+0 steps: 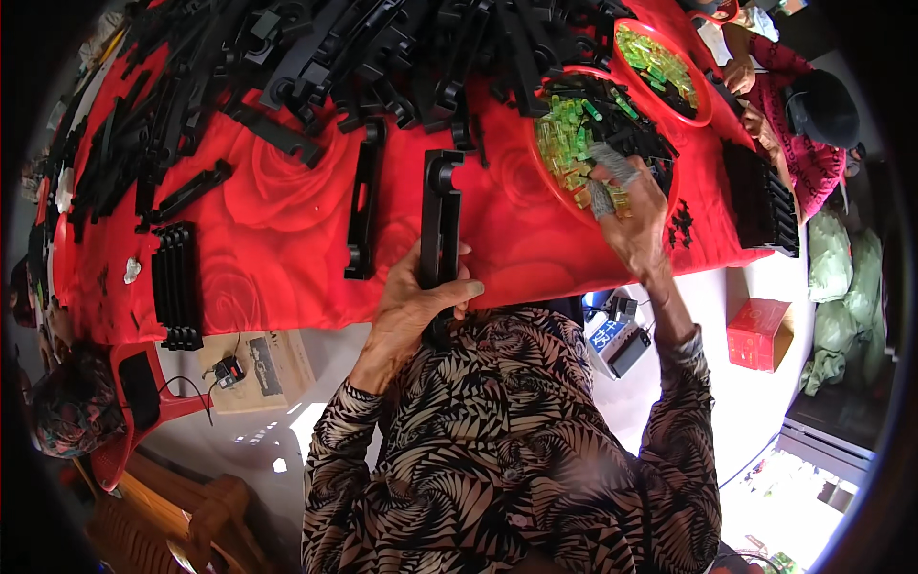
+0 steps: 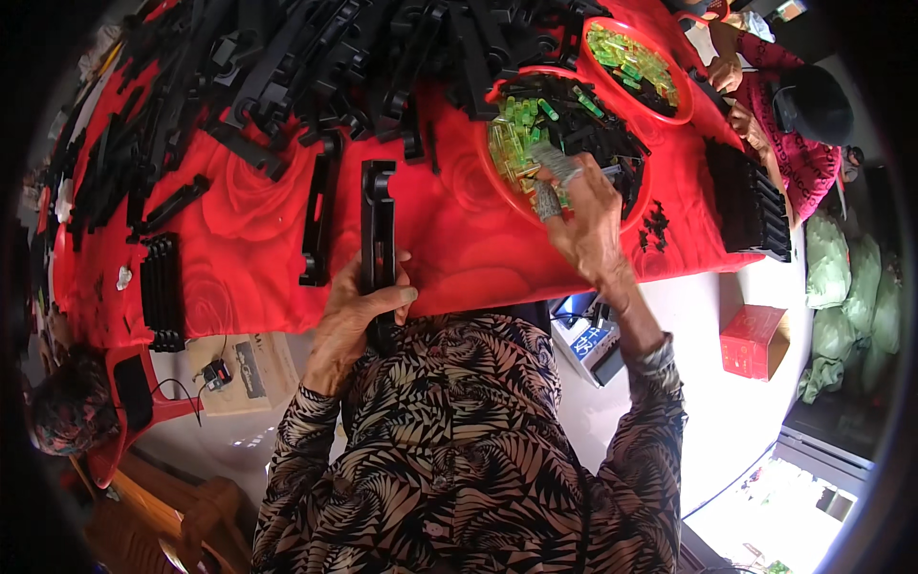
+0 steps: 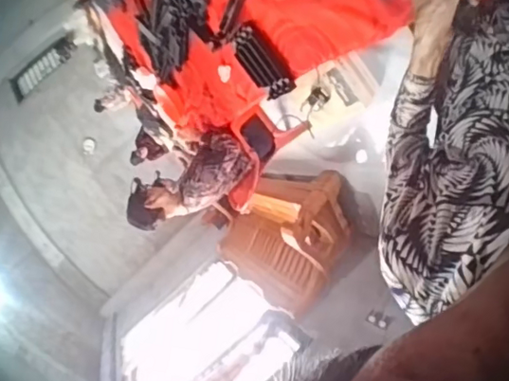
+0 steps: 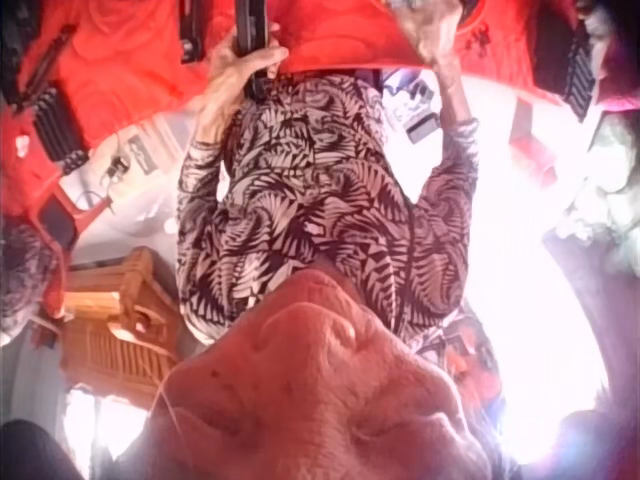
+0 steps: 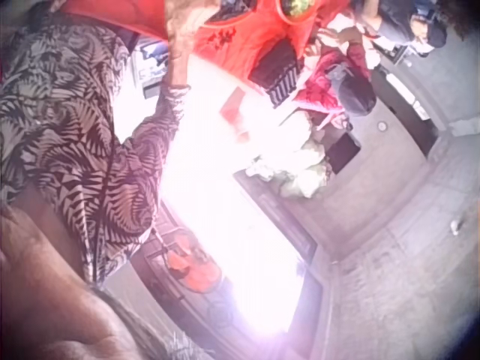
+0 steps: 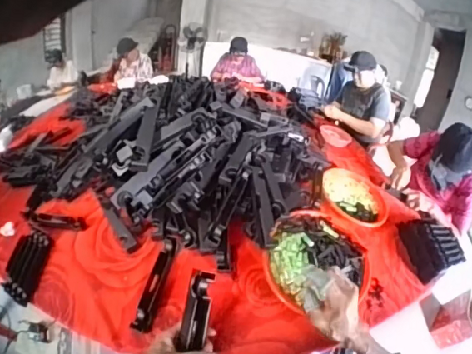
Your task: Manually assembling small black plastic components at a table with multiple workers.
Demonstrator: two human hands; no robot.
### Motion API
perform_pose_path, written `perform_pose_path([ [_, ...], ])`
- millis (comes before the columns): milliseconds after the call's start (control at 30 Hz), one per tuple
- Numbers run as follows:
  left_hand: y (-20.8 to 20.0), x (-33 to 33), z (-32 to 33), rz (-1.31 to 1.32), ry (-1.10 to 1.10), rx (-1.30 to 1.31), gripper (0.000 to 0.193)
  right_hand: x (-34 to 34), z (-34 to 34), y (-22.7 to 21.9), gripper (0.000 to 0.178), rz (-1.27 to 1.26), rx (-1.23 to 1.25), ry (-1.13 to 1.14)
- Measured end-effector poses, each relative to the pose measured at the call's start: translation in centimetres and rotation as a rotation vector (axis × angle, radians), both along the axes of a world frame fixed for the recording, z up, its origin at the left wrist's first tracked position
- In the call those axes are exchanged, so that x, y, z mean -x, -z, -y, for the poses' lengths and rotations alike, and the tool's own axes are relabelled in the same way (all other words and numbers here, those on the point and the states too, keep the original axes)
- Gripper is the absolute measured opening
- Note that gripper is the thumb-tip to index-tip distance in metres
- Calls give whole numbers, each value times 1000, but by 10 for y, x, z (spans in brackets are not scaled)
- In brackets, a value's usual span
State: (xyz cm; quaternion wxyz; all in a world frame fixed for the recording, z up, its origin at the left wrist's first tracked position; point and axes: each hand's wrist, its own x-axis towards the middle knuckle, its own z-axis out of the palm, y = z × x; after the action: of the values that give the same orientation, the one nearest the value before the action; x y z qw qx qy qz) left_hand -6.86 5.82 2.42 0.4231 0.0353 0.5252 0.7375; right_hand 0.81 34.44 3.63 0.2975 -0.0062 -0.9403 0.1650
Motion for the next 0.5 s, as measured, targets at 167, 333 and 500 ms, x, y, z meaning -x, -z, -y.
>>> perform_pose_path([
  [167,1,-6,-18,-144,-125,-60,46,-13,71,-10,52,26,1355,-101],
  [333,2,-12,-26,-224,-197,-54,45,-10,105,9,51,91,1507,-182],
  [500,11,-14,-22,-264,-231,-14,45,-8,119,17,53,71,1381,-217],
])
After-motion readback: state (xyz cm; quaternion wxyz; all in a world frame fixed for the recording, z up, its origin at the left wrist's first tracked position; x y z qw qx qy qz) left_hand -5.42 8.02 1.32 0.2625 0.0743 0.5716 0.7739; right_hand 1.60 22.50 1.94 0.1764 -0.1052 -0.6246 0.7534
